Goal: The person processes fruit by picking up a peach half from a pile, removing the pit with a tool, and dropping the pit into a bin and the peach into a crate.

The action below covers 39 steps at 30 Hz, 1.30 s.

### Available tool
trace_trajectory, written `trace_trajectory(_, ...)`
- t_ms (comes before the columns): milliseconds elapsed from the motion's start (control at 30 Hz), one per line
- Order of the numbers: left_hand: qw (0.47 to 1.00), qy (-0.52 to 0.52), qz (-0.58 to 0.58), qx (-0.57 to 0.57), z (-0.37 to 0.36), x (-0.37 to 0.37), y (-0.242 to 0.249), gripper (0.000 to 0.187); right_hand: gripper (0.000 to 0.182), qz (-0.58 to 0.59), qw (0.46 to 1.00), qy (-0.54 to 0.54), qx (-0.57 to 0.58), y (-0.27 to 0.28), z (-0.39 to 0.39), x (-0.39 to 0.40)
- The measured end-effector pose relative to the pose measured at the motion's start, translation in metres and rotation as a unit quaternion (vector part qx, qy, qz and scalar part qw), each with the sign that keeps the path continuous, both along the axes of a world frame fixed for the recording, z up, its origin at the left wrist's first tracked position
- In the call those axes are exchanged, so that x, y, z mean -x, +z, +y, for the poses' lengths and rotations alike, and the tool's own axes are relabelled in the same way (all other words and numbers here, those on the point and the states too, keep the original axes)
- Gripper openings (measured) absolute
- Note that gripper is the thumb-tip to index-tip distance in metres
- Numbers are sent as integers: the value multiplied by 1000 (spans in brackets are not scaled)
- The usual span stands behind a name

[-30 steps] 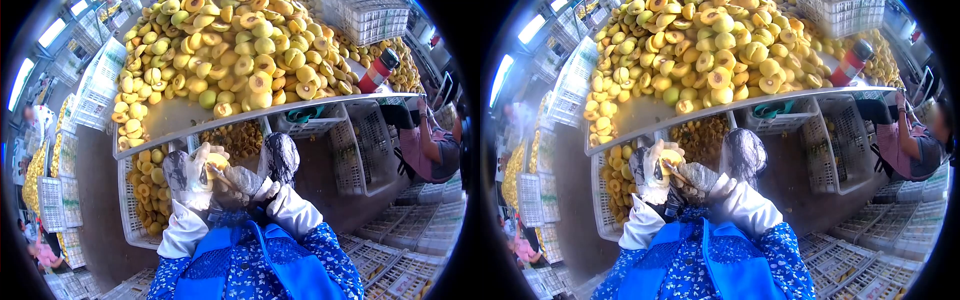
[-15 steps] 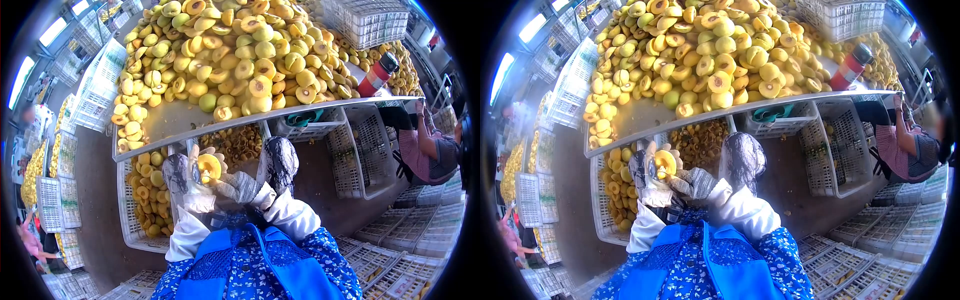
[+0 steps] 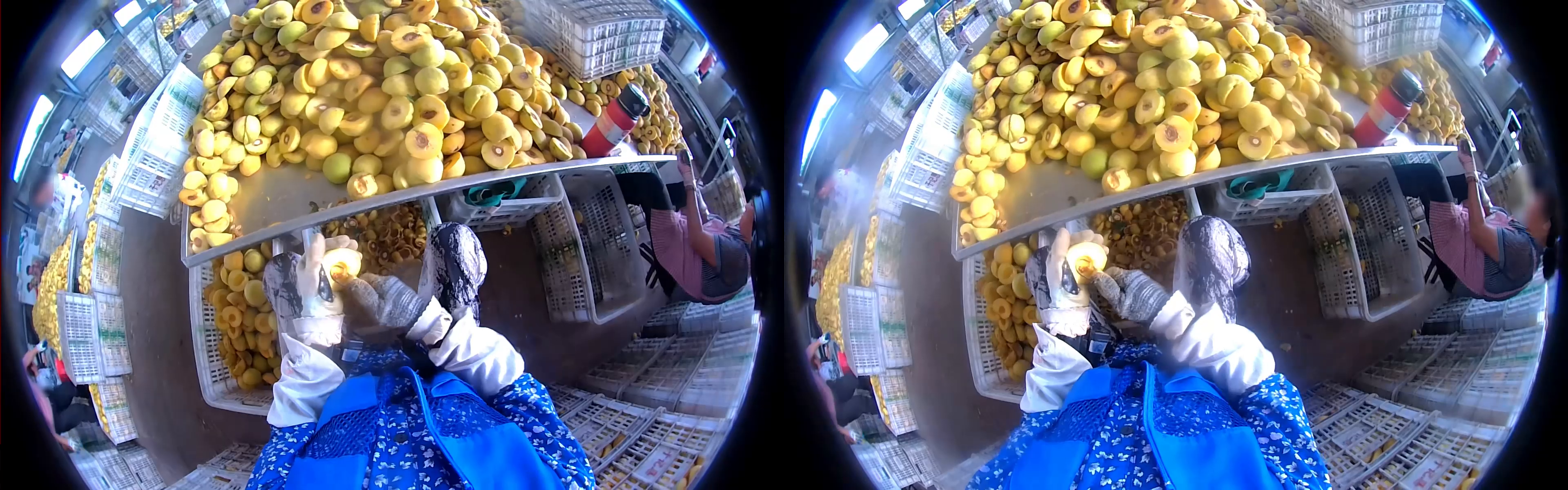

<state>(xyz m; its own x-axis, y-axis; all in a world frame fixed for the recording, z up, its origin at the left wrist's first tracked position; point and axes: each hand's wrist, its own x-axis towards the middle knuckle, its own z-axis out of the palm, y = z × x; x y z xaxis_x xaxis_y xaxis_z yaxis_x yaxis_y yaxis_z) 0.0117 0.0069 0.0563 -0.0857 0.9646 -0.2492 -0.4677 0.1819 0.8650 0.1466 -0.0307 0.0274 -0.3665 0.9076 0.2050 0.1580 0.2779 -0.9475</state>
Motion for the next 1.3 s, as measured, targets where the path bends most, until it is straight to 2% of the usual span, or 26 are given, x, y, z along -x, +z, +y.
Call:
trace_trajectory(67,999,14,-28,31,-3,-2,4,42,33,142,976,20,165,5,-3,10)
trace_trajectory(133,997,33,-32,55,-7,-5,9,41,36,248,886,38,391,13,-3,19)
trace_trajectory(167,997,37,-37,51,-10,-7,10,41,40,343,849,6,401,11,-7,27)
trace_trajectory(267,998,29,-47,41,-10,-13,10,40,40,249,836,137,469,-4,-4,1)
trace_trajectory(333,999,8,-37,32,-12,-16,17,41,39,270,831,185,450,-17,-2,-3)
trace_trajectory(433,992,-9,-113,61,-11,-16,9,42,40,221,918,133,300,5,-8,-1)
trace_trajectory(500,985,-35,-140,91,-12,-17,23,39,37,202,941,110,247,9,-10,-1)
trace_trajectory(600,981,-62,-171,73,-13,-13,31,37,24,246,905,164,305,-71,-4,-1)
trace_trajectory(633,982,-60,-173,55,-10,-10,24,38,23,345,824,176,415,-141,-4,0)
trace_trajectory(667,982,-56,-176,36,-7,-6,20,38,24,271,874,189,356,-113,-4,-1)
trace_trajectory(700,994,-7,-107,20,-6,-1,30,41,25,194,915,199,293,-48,-3,-5)
trace_trajectory(733,994,38,-93,31,4,17,19,42,27,-1,970,146,194,-15,3,-9)
trace_trajectory(767,987,121,-90,-53,8,37,2,40,30,-205,969,92,105,19,9,-14)
trace_trajectory(800,986,130,-38,-97,13,66,-3,37,38,-414,906,78,44,44,16,-17)
trace_trajectory(833,937,247,243,-46,18,78,6,33,42,-375,924,-8,77,22,13,-17)
trace_trajectory(867,800,289,517,-93,22,94,-1,30,45,-346,931,-39,113,6,12,-18)
trace_trajectory(900,658,237,709,-96,22,129,-19,26,49,-315,935,-71,146,-9,11,-18)
trace_trajectory(933,561,111,820,-11,24,155,-22,23,50,-299,942,-53,145,-13,8,-21)
trace_trajectory(1000,333,112,933,-74,28,144,1,31,49,-245,963,-27,110,-11,2,-27)
trace_trajectory(1067,431,130,886,-115,58,105,22,42,47,-266,946,11,185,-25,7,-21)
trace_trajectory(1100,579,67,805,-114,70,64,49,49,46,-257,948,16,188,-17,8,-21)
trace_trajectory(1133,620,2,772,-137,92,39,46,52,45,-251,949,22,190,-10,8,-21)
trace_trajectory(1200,600,-194,776,-16,125,-20,53,58,41,-243,955,29,170,-9,6,-21)
trace_trajectory(1233,504,-284,816,-8,142,-46,48,64,40,-243,957,19,158,-17,2,-19)
trace_trajectory(1267,496,-341,798,-16,153,-54,32,70,39,-242,959,9,145,-19,4,-19)
trace_trajectory(1300,499,-300,809,-83,162,-51,2,72,35,-212,973,-4,87,7,2,-29)
